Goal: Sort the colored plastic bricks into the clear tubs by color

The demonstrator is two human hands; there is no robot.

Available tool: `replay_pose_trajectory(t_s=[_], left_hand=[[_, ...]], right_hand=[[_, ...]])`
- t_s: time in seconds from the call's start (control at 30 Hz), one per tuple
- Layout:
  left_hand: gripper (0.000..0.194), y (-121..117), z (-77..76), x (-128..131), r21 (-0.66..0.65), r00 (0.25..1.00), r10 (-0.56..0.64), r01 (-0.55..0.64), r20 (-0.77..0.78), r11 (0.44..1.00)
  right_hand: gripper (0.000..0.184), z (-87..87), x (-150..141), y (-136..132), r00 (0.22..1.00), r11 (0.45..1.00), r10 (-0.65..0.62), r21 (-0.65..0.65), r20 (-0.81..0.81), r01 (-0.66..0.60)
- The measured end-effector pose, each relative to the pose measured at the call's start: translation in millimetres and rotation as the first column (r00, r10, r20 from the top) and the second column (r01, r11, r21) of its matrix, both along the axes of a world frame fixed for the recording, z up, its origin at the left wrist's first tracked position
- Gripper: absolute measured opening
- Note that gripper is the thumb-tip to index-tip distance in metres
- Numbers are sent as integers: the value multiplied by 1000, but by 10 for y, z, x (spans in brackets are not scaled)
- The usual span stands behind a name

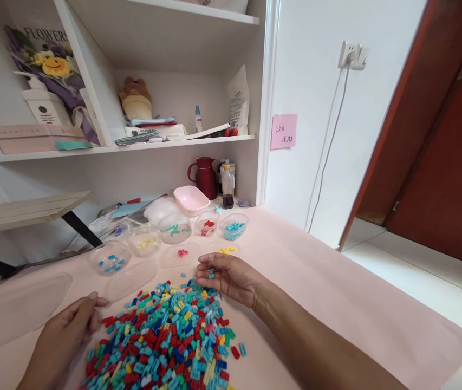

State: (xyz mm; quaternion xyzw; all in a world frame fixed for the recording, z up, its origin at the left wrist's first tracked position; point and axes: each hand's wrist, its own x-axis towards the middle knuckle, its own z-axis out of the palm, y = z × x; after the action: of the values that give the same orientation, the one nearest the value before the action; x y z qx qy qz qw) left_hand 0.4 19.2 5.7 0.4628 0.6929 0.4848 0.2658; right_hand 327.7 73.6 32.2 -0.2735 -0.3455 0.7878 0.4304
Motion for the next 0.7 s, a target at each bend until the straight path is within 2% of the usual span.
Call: replay_pose_trajectory(t_s=[0.23, 0.33, 0.43, 0.57, 0.63, 0.7], left_hand=[[49, 9, 6, -10, -9, 1000, 15, -15, 0, 1000], [51, 14, -28, -38, 5, 1000, 11, -11, 11, 1000], [53, 16, -52, -47, 24, 1000, -7, 7, 29, 1000], [53, 24, -60, -43, 41, 999, -8, 6, 41, 999], [53, 27, -64, -46, 39, 999, -11, 10, 47, 999], [54, 29, -68, -52, 34, 998, -18, 16, 56, 999]], right_hand=[[20, -57, -29, 4, 999, 999, -19, -43, -38, 17], [15, -8, -7, 59, 991, 990, -131, -48, 28, 132], [7, 174, 84, 272, 929, 939, -342, 26, 139, 342], [5, 530, 256, 746, 825, 839, -544, 138, 154, 527], [5, 661, 322, 953, 761, 779, -625, 188, 172, 598], [13, 724, 365, 1079, 726, 752, -658, 219, 199, 622]])
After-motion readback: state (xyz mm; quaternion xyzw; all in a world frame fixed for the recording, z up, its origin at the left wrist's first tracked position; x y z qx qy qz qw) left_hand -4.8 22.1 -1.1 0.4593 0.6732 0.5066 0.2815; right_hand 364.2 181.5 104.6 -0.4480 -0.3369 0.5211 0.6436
